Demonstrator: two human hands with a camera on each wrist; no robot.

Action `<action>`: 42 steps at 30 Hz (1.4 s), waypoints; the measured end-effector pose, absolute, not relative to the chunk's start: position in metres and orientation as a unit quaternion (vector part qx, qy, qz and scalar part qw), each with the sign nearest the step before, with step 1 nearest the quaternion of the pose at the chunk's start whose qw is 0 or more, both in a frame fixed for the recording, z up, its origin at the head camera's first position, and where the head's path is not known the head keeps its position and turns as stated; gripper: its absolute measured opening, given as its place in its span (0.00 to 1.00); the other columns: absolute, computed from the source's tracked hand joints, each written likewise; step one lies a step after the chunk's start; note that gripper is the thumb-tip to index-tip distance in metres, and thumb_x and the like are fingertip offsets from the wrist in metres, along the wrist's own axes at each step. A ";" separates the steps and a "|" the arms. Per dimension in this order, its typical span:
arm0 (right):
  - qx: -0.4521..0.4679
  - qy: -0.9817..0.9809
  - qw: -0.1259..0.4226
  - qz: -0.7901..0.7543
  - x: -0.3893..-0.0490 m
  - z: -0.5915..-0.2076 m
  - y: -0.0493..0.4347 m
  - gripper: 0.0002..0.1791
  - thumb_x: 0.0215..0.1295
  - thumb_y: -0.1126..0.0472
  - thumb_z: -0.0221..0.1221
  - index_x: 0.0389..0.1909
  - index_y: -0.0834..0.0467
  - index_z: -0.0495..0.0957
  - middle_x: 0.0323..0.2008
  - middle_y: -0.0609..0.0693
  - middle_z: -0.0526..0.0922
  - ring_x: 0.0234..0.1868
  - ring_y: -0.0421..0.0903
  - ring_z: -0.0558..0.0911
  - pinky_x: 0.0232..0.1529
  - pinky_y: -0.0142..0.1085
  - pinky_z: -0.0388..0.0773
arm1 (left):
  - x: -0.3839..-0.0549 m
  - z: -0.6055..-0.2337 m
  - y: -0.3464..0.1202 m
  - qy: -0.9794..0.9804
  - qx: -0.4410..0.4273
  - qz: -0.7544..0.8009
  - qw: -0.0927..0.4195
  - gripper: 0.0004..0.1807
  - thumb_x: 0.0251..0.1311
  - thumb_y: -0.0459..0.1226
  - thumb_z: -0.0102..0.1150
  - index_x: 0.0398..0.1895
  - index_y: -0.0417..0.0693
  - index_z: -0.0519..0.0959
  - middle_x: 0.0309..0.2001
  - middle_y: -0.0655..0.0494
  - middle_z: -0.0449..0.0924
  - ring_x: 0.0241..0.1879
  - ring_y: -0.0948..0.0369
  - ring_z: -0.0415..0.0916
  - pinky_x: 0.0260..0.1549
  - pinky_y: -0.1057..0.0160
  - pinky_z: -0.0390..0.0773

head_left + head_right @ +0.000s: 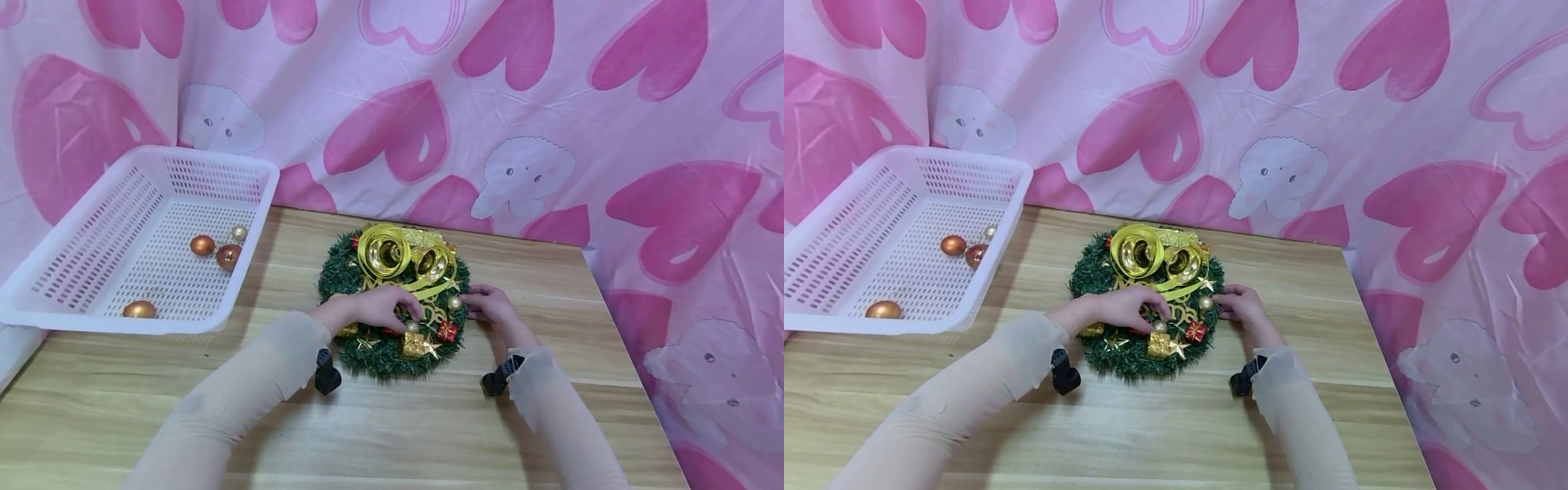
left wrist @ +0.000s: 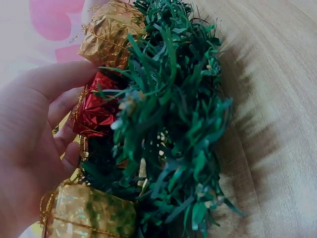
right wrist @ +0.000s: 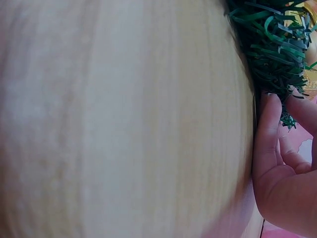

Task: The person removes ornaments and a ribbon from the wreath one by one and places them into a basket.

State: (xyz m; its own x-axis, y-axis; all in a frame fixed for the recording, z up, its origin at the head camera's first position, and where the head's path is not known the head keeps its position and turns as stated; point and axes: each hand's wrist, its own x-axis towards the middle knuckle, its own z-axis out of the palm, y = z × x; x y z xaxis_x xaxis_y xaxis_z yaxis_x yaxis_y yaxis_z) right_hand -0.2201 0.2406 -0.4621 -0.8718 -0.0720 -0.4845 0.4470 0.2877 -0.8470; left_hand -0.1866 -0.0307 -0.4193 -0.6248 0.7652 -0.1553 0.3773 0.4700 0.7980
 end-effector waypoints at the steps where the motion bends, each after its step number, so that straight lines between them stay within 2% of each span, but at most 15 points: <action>1: 0.122 0.771 0.222 -0.584 -0.220 -0.462 0.240 0.25 0.60 0.65 0.60 0.57 0.68 0.65 0.30 0.42 0.77 0.27 0.36 0.77 0.33 0.26 0.79 | -0.186 -0.419 -0.031 0.818 0.351 0.377 0.255 0.17 0.52 0.33 0.65 0.47 0.47 0.78 0.47 0.57 0.80 0.49 0.62 0.76 0.50 0.70 0.74; 4: 0.121 0.771 0.224 -0.583 -0.220 -0.461 0.240 0.26 0.60 0.64 0.60 0.58 0.68 0.65 0.30 0.41 0.77 0.28 0.36 0.77 0.33 0.26 0.80 | -0.186 -0.418 -0.031 0.818 0.354 0.376 0.253 0.17 0.53 0.35 0.65 0.48 0.47 0.78 0.47 0.57 0.80 0.49 0.62 0.76 0.50 0.70 0.75; 11: 0.121 0.770 0.227 -0.584 -0.220 -0.459 0.239 0.28 0.60 0.64 0.60 0.60 0.68 0.63 0.30 0.41 0.77 0.28 0.36 0.77 0.33 0.26 0.79 | -0.188 -0.419 -0.035 0.818 0.332 0.396 0.254 0.18 0.56 0.40 0.63 0.51 0.49 0.78 0.51 0.58 0.78 0.52 0.61 0.72 0.57 0.64 0.71; 16: 0.133 0.768 0.226 -0.584 -0.221 -0.459 0.238 0.29 0.60 0.65 0.59 0.61 0.67 0.62 0.29 0.41 0.76 0.26 0.34 0.77 0.31 0.26 0.79 | -0.190 -0.418 -0.039 0.813 0.329 0.416 0.240 0.18 0.56 0.41 0.63 0.50 0.48 0.79 0.52 0.56 0.78 0.52 0.61 0.73 0.56 0.65 0.72; 21: 0.135 0.773 0.225 -0.578 -0.221 -0.459 0.237 0.30 0.60 0.65 0.59 0.62 0.67 0.62 0.32 0.42 0.75 0.28 0.35 0.77 0.33 0.26 0.80 | -0.193 -0.418 -0.042 0.811 0.330 0.426 0.227 0.17 0.56 0.41 0.63 0.49 0.47 0.80 0.52 0.56 0.79 0.52 0.61 0.74 0.55 0.66 0.72; 30: 0.134 0.772 0.226 -0.579 -0.221 -0.458 0.240 0.32 0.61 0.65 0.59 0.64 0.68 0.59 0.37 0.46 0.72 0.24 0.35 0.76 0.30 0.26 0.80 | -0.195 -0.415 -0.045 0.787 0.293 0.495 0.225 0.15 0.55 0.36 0.64 0.46 0.41 0.80 0.44 0.50 0.82 0.41 0.63 0.79 0.44 0.69 0.79; 37: 0.132 0.774 0.229 -0.575 -0.221 -0.457 0.241 0.33 0.61 0.64 0.59 0.65 0.68 0.59 0.38 0.47 0.73 0.25 0.34 0.77 0.32 0.26 0.80 | -0.195 -0.410 -0.048 0.787 0.248 0.512 0.237 0.15 0.55 0.36 0.64 0.46 0.44 0.79 0.43 0.51 0.81 0.40 0.62 0.79 0.43 0.68 0.80; 42: 0.134 0.771 0.230 -0.579 -0.221 -0.459 0.240 0.31 0.61 0.64 0.59 0.64 0.68 0.60 0.35 0.45 0.73 0.25 0.35 0.76 0.31 0.26 0.79 | -0.196 -0.407 -0.052 0.793 0.238 0.511 0.231 0.15 0.55 0.37 0.64 0.46 0.45 0.79 0.42 0.52 0.81 0.41 0.62 0.79 0.44 0.68 0.80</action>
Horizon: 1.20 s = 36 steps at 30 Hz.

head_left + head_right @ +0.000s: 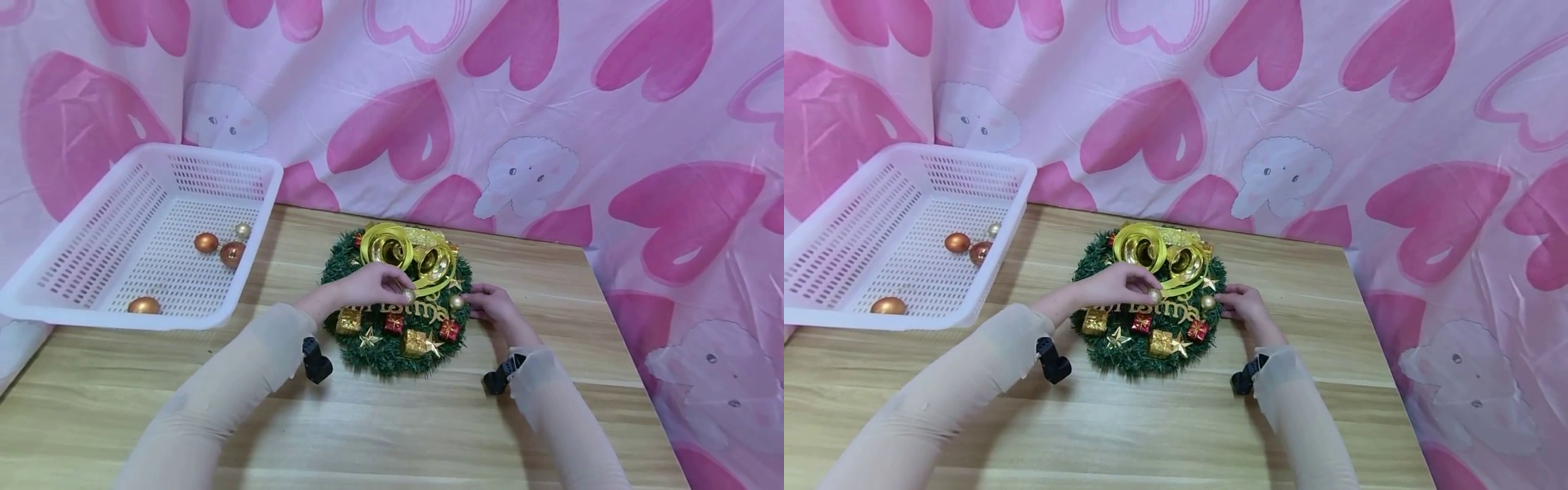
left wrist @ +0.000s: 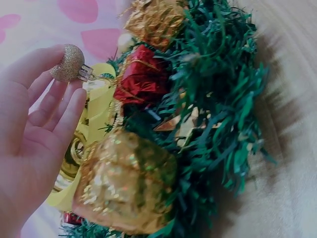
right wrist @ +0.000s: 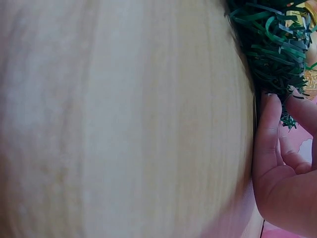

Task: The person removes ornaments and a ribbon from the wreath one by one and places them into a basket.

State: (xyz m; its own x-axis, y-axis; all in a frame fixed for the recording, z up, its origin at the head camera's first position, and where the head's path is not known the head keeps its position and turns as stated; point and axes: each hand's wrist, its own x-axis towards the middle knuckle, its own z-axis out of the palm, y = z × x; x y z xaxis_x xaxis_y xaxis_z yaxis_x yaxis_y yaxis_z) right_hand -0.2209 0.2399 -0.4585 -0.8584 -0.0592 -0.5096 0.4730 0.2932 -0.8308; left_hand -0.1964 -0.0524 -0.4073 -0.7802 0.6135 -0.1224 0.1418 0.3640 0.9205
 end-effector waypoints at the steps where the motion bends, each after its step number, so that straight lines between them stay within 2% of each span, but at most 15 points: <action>1: 0.134 0.770 0.230 -0.580 -0.221 -0.459 0.240 0.31 0.61 0.64 0.59 0.63 0.68 0.60 0.34 0.45 0.73 0.24 0.35 0.76 0.30 0.26 0.79 | -0.197 -0.407 -0.054 0.793 0.238 0.513 0.229 0.15 0.55 0.37 0.64 0.46 0.45 0.79 0.42 0.52 0.82 0.41 0.62 0.79 0.44 0.68 0.80; 13: 0.128 0.773 0.227 -0.579 -0.221 -0.461 0.240 0.29 0.61 0.65 0.59 0.62 0.68 0.62 0.33 0.43 0.75 0.26 0.35 0.76 0.31 0.25 0.79 | -0.199 -0.395 -0.072 0.795 0.230 0.526 0.199 0.18 0.55 0.37 0.64 0.48 0.40 0.78 0.45 0.48 0.81 0.43 0.60 0.78 0.46 0.67 0.79; 20: 0.120 0.777 0.225 -0.575 -0.220 -0.461 0.241 0.27 0.61 0.65 0.58 0.59 0.67 0.63 0.32 0.42 0.77 0.27 0.36 0.77 0.33 0.26 0.79 | -0.199 -0.390 -0.083 0.808 0.216 0.520 0.175 0.17 0.54 0.37 0.65 0.47 0.41 0.79 0.44 0.49 0.81 0.43 0.59 0.78 0.46 0.66 0.80; 32: 0.112 0.770 0.227 -0.586 -0.220 -0.461 0.243 0.29 0.61 0.65 0.58 0.61 0.70 0.60 0.31 0.42 0.76 0.25 0.34 0.77 0.31 0.26 0.79 | -0.199 -0.380 -0.099 0.792 0.218 0.554 0.135 0.18 0.53 0.32 0.64 0.47 0.33 0.77 0.46 0.42 0.79 0.42 0.56 0.79 0.46 0.64 0.80; 36: 0.114 0.768 0.227 -0.588 -0.219 -0.459 0.242 0.29 0.61 0.65 0.58 0.61 0.70 0.61 0.31 0.42 0.76 0.24 0.35 0.77 0.31 0.27 0.79 | -0.199 -0.372 -0.109 0.799 0.207 0.552 0.123 0.18 0.53 0.33 0.64 0.47 0.36 0.77 0.46 0.44 0.80 0.43 0.56 0.78 0.48 0.63 0.79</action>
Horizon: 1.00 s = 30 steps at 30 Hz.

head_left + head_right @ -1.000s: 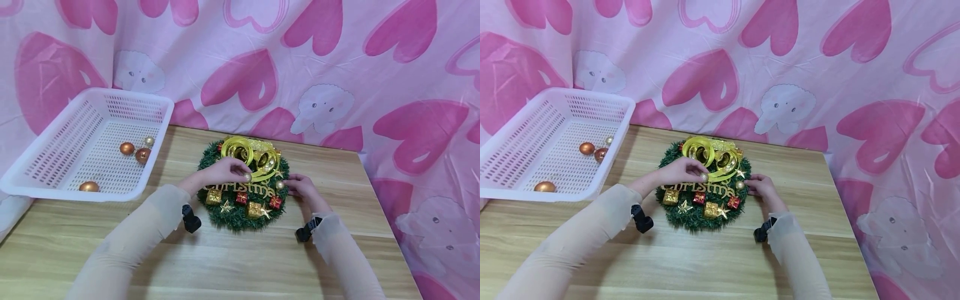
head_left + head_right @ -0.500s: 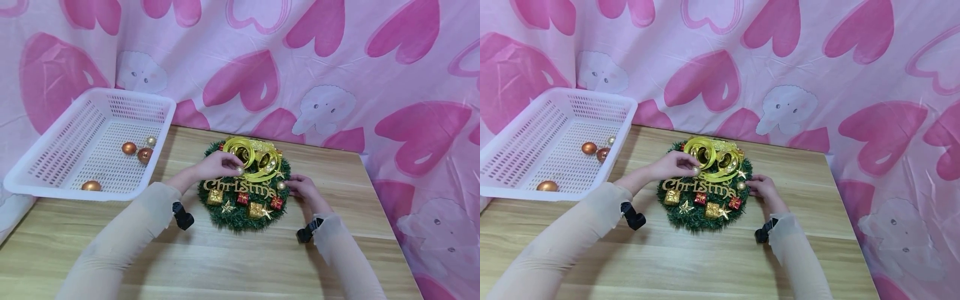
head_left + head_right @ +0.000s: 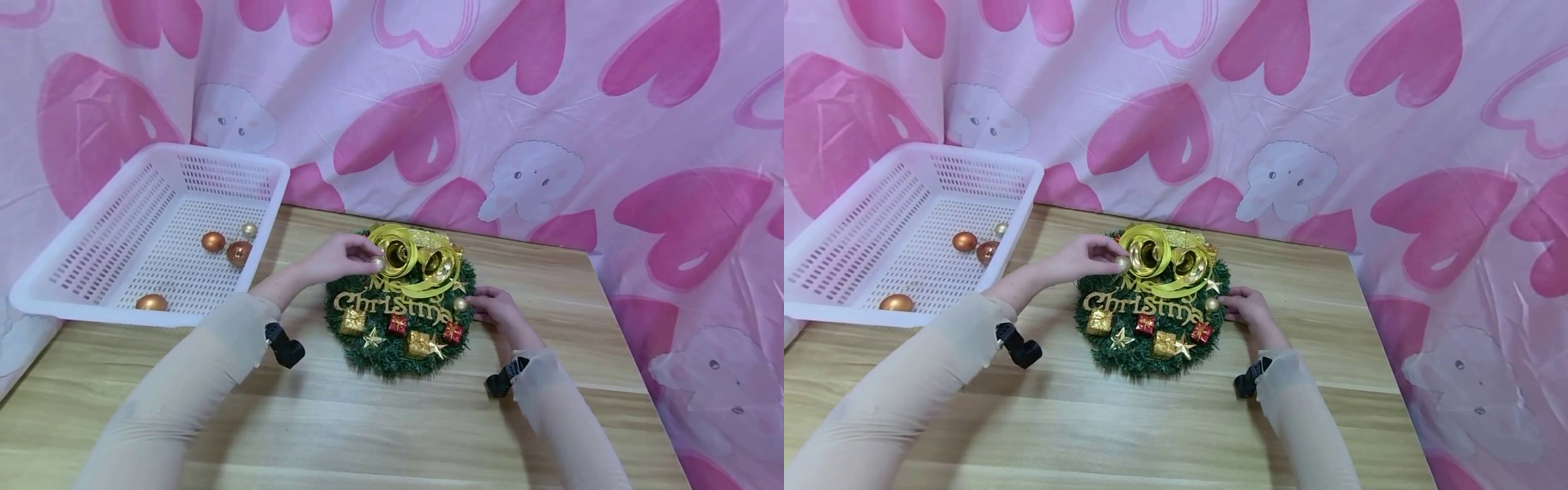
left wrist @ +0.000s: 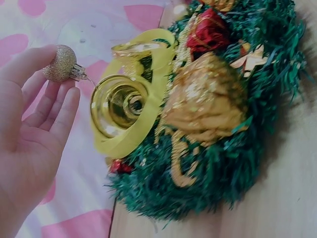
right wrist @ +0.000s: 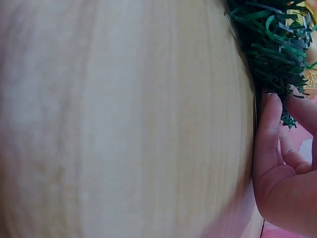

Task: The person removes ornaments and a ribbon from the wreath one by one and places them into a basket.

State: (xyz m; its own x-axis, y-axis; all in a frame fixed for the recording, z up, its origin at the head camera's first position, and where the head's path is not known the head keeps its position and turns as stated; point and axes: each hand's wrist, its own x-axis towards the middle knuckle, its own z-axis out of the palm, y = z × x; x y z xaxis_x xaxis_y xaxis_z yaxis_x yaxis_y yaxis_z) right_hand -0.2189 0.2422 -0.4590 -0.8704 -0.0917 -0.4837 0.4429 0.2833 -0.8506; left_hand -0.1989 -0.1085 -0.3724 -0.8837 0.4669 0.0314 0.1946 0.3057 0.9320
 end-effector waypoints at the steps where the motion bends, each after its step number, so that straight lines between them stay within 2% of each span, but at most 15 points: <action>1: 0.115 0.768 0.227 -0.587 -0.219 -0.459 0.242 0.28 0.61 0.65 0.58 0.60 0.70 0.61 0.30 0.42 0.76 0.24 0.35 0.77 0.31 0.27 0.79 | -0.199 -0.370 -0.111 0.801 0.205 0.549 0.121 0.18 0.53 0.33 0.64 0.47 0.36 0.77 0.46 0.44 0.80 0.44 0.56 0.78 0.48 0.63 0.79; 9: 0.109 0.774 0.230 -0.580 -0.221 -0.460 0.242 0.30 0.60 0.64 0.59 0.61 0.69 0.61 0.33 0.44 0.76 0.25 0.35 0.77 0.33 0.27 0.79 | -0.201 -0.355 -0.133 0.819 0.184 0.533 0.104 0.19 0.54 0.35 0.64 0.49 0.37 0.77 0.47 0.46 0.80 0.42 0.59 0.77 0.45 0.65 0.79; 15: 0.086 0.764 0.227 -0.598 -0.218 -0.457 0.244 0.30 0.56 0.61 0.64 0.56 0.70 0.66 0.32 0.44 0.78 0.26 0.36 0.78 0.32 0.27 0.80 | -0.200 -0.343 -0.147 0.836 0.166 0.515 0.086 0.19 0.56 0.38 0.64 0.50 0.41 0.78 0.46 0.48 0.80 0.40 0.60 0.76 0.42 0.67 0.77; 25: 0.114 0.773 0.237 -0.577 -0.220 -0.454 0.241 0.30 0.62 0.65 0.58 0.62 0.70 0.59 0.30 0.42 0.77 0.25 0.34 0.78 0.34 0.27 0.80 | -0.197 -0.333 -0.168 0.849 0.127 0.510 0.050 0.18 0.56 0.39 0.64 0.49 0.42 0.79 0.44 0.49 0.81 0.40 0.62 0.76 0.40 0.69 0.77; 30: 0.120 0.774 0.229 -0.578 -0.219 -0.459 0.243 0.30 0.61 0.65 0.58 0.62 0.69 0.60 0.31 0.42 0.77 0.25 0.34 0.78 0.32 0.26 0.80 | -0.193 -0.330 -0.182 0.847 0.103 0.520 0.049 0.18 0.55 0.39 0.64 0.48 0.41 0.78 0.41 0.55 0.81 0.40 0.64 0.76 0.41 0.70 0.77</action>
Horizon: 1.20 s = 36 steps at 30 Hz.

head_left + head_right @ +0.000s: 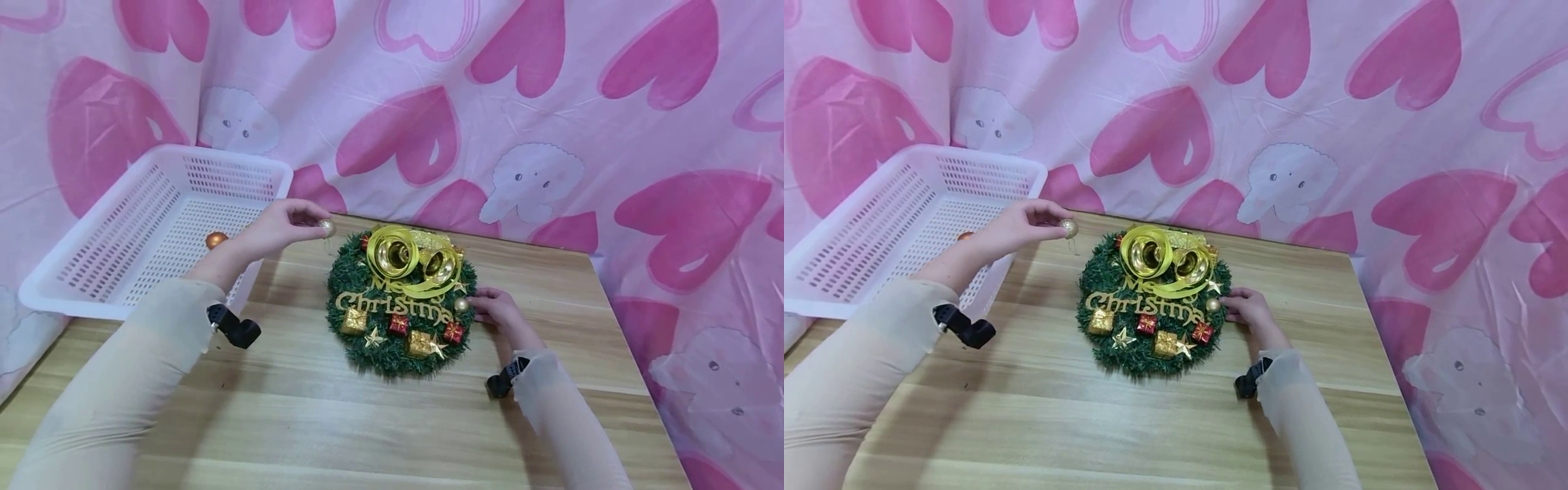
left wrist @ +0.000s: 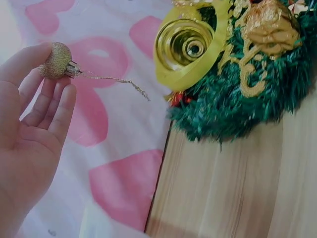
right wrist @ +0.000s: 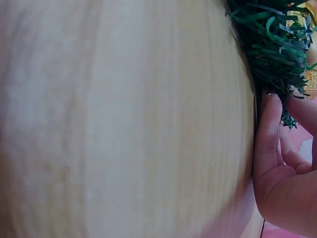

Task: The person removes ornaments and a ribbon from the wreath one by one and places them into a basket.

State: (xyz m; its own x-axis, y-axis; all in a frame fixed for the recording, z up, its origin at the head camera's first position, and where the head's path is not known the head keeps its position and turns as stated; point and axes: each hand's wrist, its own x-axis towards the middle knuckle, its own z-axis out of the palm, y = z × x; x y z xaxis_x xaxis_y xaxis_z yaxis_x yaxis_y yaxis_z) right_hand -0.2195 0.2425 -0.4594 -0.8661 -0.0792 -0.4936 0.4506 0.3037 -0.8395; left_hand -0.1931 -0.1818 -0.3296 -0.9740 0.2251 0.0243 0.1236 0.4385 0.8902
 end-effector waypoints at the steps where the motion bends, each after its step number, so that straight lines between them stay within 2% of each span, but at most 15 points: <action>1: 0.122 0.774 0.228 -0.578 -0.219 -0.460 0.242 0.29 0.61 0.65 0.58 0.62 0.69 0.60 0.31 0.43 0.77 0.24 0.34 0.77 0.32 0.26 0.80 | -0.192 -0.328 -0.185 0.847 0.098 0.521 0.048 0.19 0.55 0.40 0.64 0.48 0.41 0.78 0.40 0.56 0.81 0.40 0.64 0.76 0.41 0.70 0.77; 6: 0.120 0.774 0.228 -0.578 -0.219 -0.460 0.241 0.28 0.62 0.65 0.58 0.61 0.69 0.62 0.30 0.42 0.77 0.24 0.34 0.77 0.31 0.26 0.79 | -0.187 -0.325 -0.203 0.849 0.069 0.522 0.039 0.20 0.56 0.42 0.64 0.50 0.43 0.77 0.38 0.63 0.80 0.40 0.66 0.76 0.43 0.72 0.76; 11: 0.118 0.777 0.226 -0.576 -0.218 -0.459 0.241 0.27 0.61 0.65 0.58 0.60 0.69 0.63 0.29 0.41 0.77 0.24 0.34 0.77 0.32 0.26 0.79 | -0.182 -0.323 -0.218 0.861 0.048 0.507 0.016 0.22 0.56 0.43 0.64 0.51 0.42 0.76 0.37 0.68 0.78 0.39 0.69 0.75 0.40 0.75 0.76; 19: 0.114 0.774 0.225 -0.581 -0.219 -0.460 0.243 0.28 0.62 0.65 0.57 0.60 0.70 0.61 0.29 0.42 0.76 0.24 0.34 0.77 0.31 0.26 0.79 | -0.178 -0.322 -0.233 0.855 0.037 0.517 -0.006 0.20 0.56 0.40 0.64 0.50 0.40 0.77 0.33 0.72 0.78 0.37 0.71 0.75 0.35 0.75 0.76; 24: 0.120 0.773 0.227 -0.580 -0.220 -0.461 0.242 0.28 0.62 0.65 0.57 0.60 0.69 0.61 0.30 0.41 0.76 0.24 0.34 0.77 0.31 0.26 0.79 | -0.173 -0.320 -0.243 0.857 0.028 0.514 -0.007 0.20 0.56 0.41 0.63 0.51 0.44 0.77 0.33 0.74 0.78 0.37 0.71 0.75 0.35 0.76 0.76; 29: 0.118 0.773 0.227 -0.581 -0.220 -0.461 0.242 0.28 0.62 0.65 0.58 0.61 0.69 0.61 0.30 0.41 0.76 0.24 0.34 0.77 0.31 0.27 0.80 | -0.171 -0.320 -0.253 0.859 0.023 0.512 -0.014 0.17 0.57 0.42 0.63 0.49 0.50 0.79 0.35 0.76 0.79 0.38 0.72 0.76 0.39 0.78 0.74; 36: 0.125 0.770 0.224 -0.584 -0.220 -0.462 0.243 0.28 0.61 0.65 0.58 0.60 0.69 0.62 0.29 0.41 0.77 0.22 0.34 0.77 0.29 0.26 0.80 | -0.168 -0.326 -0.271 0.877 -0.007 0.481 -0.014 0.21 0.55 0.47 0.63 0.51 0.51 0.77 0.35 0.79 0.77 0.38 0.74 0.74 0.37 0.80 0.73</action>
State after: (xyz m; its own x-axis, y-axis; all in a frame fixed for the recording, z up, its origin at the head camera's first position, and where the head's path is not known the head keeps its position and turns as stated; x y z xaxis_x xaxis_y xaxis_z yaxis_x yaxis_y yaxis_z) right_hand -0.2198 0.2430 -0.4617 -0.8689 -0.0695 -0.4901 0.4532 0.2864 -0.8441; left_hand -0.1677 -0.2706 -0.3263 -0.9995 -0.0249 0.0175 0.0014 0.5373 0.8434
